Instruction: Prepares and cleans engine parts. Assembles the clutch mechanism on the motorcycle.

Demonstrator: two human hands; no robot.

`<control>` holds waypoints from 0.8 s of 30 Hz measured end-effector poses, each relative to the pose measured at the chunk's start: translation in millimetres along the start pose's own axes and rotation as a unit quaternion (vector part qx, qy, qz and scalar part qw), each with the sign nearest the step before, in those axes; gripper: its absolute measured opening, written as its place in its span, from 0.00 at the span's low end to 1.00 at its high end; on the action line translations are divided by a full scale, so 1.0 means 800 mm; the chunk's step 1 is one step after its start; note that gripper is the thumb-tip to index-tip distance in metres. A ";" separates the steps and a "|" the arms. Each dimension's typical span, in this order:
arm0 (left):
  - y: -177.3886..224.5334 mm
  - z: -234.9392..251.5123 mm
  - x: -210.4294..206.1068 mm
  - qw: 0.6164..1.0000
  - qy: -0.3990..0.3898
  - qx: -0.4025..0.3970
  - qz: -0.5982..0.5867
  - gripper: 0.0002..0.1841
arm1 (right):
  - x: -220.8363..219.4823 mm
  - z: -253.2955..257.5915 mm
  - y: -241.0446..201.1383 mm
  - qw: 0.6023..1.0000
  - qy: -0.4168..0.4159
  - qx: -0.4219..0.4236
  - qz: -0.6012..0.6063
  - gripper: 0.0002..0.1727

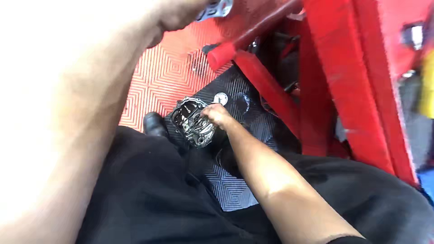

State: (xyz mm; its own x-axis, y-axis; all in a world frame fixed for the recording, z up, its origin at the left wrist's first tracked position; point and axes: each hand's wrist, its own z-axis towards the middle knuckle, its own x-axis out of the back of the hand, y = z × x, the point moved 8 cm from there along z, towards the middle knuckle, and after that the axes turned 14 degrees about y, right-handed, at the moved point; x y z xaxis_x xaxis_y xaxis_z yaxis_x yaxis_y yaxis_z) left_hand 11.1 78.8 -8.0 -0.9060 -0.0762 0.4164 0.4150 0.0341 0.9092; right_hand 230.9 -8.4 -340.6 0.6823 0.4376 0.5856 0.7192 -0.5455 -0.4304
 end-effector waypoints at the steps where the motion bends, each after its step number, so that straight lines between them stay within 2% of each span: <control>1: -0.002 0.009 -0.002 1.000 -0.006 -0.006 0.002 0.14 | 0.016 -0.013 -0.015 1.000 -0.024 0.009 0.007 0.15; 4: -0.003 0.029 -0.003 0.998 -0.030 -0.011 0.054 0.02 | 0.092 -0.058 -0.079 0.994 -0.058 0.089 -0.024 0.18; 7: 0.009 0.023 0.000 0.989 -0.040 -0.071 0.123 0.12 | 0.175 -0.124 -0.134 0.984 -0.062 0.165 0.036 0.15; 11: 0.016 0.015 0.003 0.979 -0.038 -0.121 0.159 0.16 | 0.275 -0.238 -0.174 0.950 -0.062 0.259 0.165 0.13; 14: 0.019 0.006 0.003 0.977 -0.034 -0.147 0.150 0.19 | 0.323 -0.324 -0.158 0.914 -0.054 0.298 0.269 0.12; 17: 0.031 -0.009 -0.004 0.977 -0.031 -0.176 0.116 0.20 | 0.344 -0.372 -0.113 0.881 -0.039 0.313 0.353 0.11; 20: 0.082 -0.051 -0.033 0.965 -0.042 -0.230 0.117 0.21 | 0.353 -0.373 -0.076 0.864 0.010 0.299 0.405 0.11; 24: 0.161 -0.114 -0.090 0.949 -0.056 -0.250 0.185 0.24 | 0.364 -0.367 -0.063 0.855 0.109 0.300 0.409 0.11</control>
State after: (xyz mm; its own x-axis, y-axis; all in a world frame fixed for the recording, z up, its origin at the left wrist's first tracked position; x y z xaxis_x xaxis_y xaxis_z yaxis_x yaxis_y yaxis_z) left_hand 137.1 -2.5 79.1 -0.6818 -0.0445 0.7302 0.6690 -0.4418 0.5977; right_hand 355.0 -63.5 53.0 0.9955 -0.0942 0.0064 -0.0042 -0.1128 -0.9936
